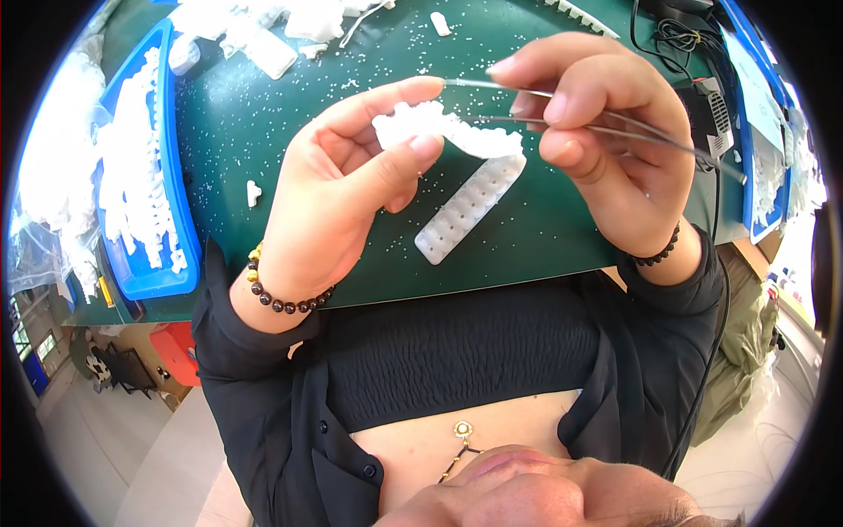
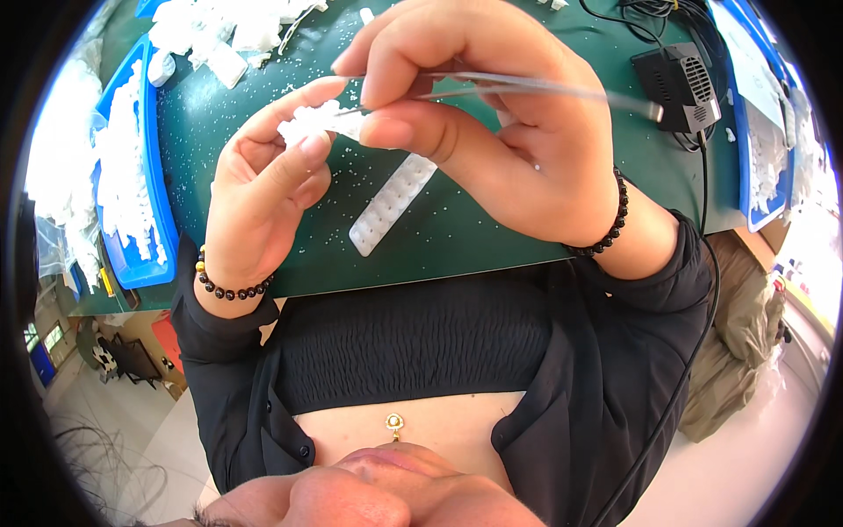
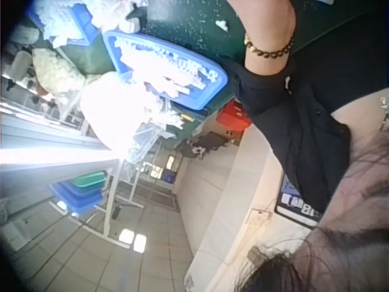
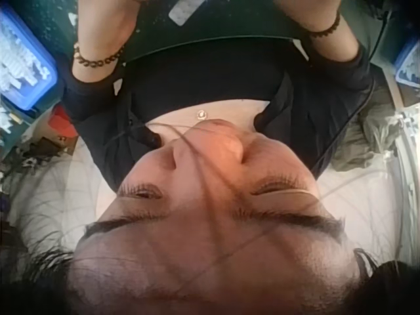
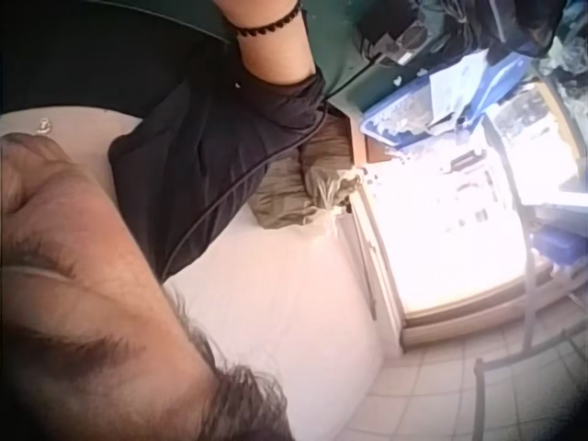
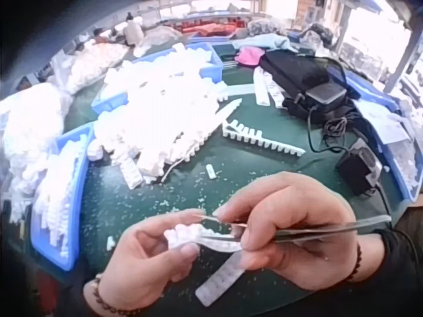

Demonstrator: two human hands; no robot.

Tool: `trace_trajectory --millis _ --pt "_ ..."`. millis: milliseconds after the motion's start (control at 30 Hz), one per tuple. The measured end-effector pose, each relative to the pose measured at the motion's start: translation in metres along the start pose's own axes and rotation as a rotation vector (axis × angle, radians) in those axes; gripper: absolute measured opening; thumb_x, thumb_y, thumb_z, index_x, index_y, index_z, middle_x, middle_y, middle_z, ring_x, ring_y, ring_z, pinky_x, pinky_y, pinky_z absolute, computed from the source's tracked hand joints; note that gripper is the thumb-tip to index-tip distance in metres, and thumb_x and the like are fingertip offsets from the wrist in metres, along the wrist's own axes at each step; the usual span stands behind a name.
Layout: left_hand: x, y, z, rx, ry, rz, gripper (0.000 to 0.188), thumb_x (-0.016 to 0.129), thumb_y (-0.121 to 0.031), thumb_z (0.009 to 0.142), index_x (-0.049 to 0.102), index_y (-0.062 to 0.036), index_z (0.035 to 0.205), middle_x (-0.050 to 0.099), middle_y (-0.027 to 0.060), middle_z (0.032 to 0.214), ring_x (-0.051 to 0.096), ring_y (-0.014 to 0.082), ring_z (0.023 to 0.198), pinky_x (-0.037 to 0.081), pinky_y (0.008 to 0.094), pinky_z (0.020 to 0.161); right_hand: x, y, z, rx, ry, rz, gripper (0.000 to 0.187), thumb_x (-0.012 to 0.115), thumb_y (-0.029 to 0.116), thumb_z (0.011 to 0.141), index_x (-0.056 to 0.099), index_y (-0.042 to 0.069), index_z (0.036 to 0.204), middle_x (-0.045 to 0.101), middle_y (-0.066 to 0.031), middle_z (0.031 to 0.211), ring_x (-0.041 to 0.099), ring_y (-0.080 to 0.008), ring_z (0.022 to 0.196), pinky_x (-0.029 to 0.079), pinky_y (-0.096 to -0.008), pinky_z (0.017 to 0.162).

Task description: The person trims excess material from a white plastic part using tweezers, sets it down on the table, and picks up another plastic piece to trim it with the tweezers.

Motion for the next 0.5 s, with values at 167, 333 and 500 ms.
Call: trace_trajectory --millis 167,333,500 --pt "0.002 0.001 0.0 -0.01 -0.032 0.065 0.043 0.061 -0.006 0.088 0.051 0.0023 0.129 0.054 -0.0028 0.081 0.036 0.0033 0.061 0.03 0.0205 0.055 -0.001 0.004 0.001 -0.006 0.016 -0.042 0.019 0.067 0.013 0.088 0.056 0.003 0.099 0.061 -0.0206 0.107 0.061 -0.0177 0.087 0.05 -0.0273 0.08" --pt "0.002 -0.002 0.0 -0.003 -0.036 0.026 0.043 0.061 -0.006 0.089 0.05 0.0022 0.13 0.054 -0.0021 0.083 0.037 0.0032 0.063 0.031 0.0199 0.057 0.001 -0.005 -0.007 0.043 -0.049 0.082 0.024 0.068 0.015 0.088 0.051 0.004 0.102 0.062 -0.0202 0.102 0.062 -0.02 0.088 0.05 -0.0275 0.078" --pt "0.005 -0.008 -0.002 0.099 0.04 0.11 0.048 0.058 -0.006 0.091 0.044 0.0035 0.137 0.054 0.0012 0.088 0.044 0.0057 0.071 0.038 0.0197 0.063 -0.003 -0.001 -0.009 0.029 -0.104 0.128 0.023 0.063 0.013 0.091 0.047 0.005 0.104 0.063 -0.0221 0.1 0.064 -0.0263 0.094 0.052 -0.0346 0.084"
Point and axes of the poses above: each hand's wrist, its own z-axis towards the middle knuckle, its own x-axis out of the palm, y = z × x, the point moved 8 cm from there along z, towards the middle knuckle
